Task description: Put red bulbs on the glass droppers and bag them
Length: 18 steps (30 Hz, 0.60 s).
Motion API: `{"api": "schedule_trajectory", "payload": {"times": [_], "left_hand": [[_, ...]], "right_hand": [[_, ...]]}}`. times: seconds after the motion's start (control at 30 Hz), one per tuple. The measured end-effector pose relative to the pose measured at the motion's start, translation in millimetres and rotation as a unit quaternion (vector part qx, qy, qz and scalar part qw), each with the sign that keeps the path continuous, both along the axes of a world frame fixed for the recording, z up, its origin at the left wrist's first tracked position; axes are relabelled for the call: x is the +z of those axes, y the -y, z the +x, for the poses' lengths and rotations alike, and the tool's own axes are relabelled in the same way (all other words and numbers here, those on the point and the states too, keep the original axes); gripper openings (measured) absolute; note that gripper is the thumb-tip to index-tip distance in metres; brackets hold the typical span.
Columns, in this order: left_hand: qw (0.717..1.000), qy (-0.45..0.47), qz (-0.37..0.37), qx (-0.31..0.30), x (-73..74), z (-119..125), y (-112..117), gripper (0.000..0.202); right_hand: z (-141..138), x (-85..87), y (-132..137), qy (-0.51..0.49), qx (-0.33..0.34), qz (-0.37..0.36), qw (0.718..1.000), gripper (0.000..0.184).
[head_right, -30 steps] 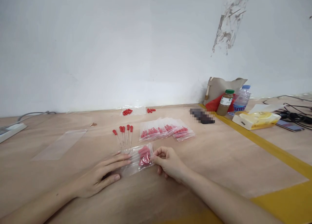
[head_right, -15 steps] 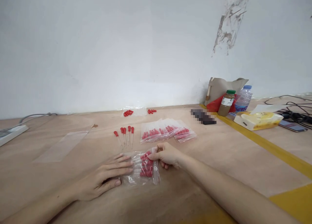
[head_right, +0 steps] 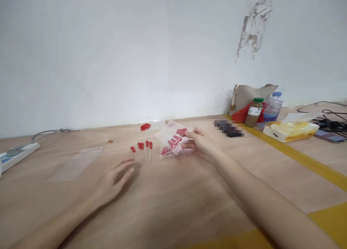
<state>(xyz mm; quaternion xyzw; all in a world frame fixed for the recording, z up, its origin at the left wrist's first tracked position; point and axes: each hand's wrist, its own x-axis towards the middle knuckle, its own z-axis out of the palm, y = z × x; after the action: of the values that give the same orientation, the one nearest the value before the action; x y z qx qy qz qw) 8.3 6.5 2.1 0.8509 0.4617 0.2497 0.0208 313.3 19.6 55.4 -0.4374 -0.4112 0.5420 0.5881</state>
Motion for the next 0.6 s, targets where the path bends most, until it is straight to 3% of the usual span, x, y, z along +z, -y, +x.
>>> {"api": "schedule_trajectory", "payload": {"times": [0.17, 0.23, 0.3, 0.37, 0.47, 0.6], "left_hand": [[0.966, -0.041, 0.042, 0.251, 14.0, -61.0, -42.8, 0.047], [0.948, -0.064, 0.017, 0.311, 12.0, -90.6, -55.4, 0.050], [0.928, -0.056, 0.001, 0.367, 5.1, -116.5, -63.1, 0.051], [0.919, -0.039, -0.008, 0.392, -4.4, -136.5, -67.7, 0.052], [0.919, -0.047, 0.009, 0.390, -18.9, -154.7, -74.6, 0.050], [0.959, -0.046, 0.034, 0.278, -27.9, -160.7, -84.3, 0.045]], "right_hand": [[-54.1, -30.3, -35.3, 0.085, -0.047, -0.035, 0.995, 0.018], [-64.2, -45.6, -37.9, 0.107, -0.052, -0.046, 0.992, 0.021], [-65.5, -56.3, -35.1, 0.191, -0.052, -0.027, 0.980, 0.024], [-61.4, -61.2, -29.8, 0.342, -0.060, 0.020, 0.938, 0.029], [-53.5, -61.3, -22.2, 0.523, -0.106, 0.072, 0.843, 0.039], [-49.9, -60.9, -14.2, 0.596, -0.171, 0.058, 0.783, 0.039]]}}
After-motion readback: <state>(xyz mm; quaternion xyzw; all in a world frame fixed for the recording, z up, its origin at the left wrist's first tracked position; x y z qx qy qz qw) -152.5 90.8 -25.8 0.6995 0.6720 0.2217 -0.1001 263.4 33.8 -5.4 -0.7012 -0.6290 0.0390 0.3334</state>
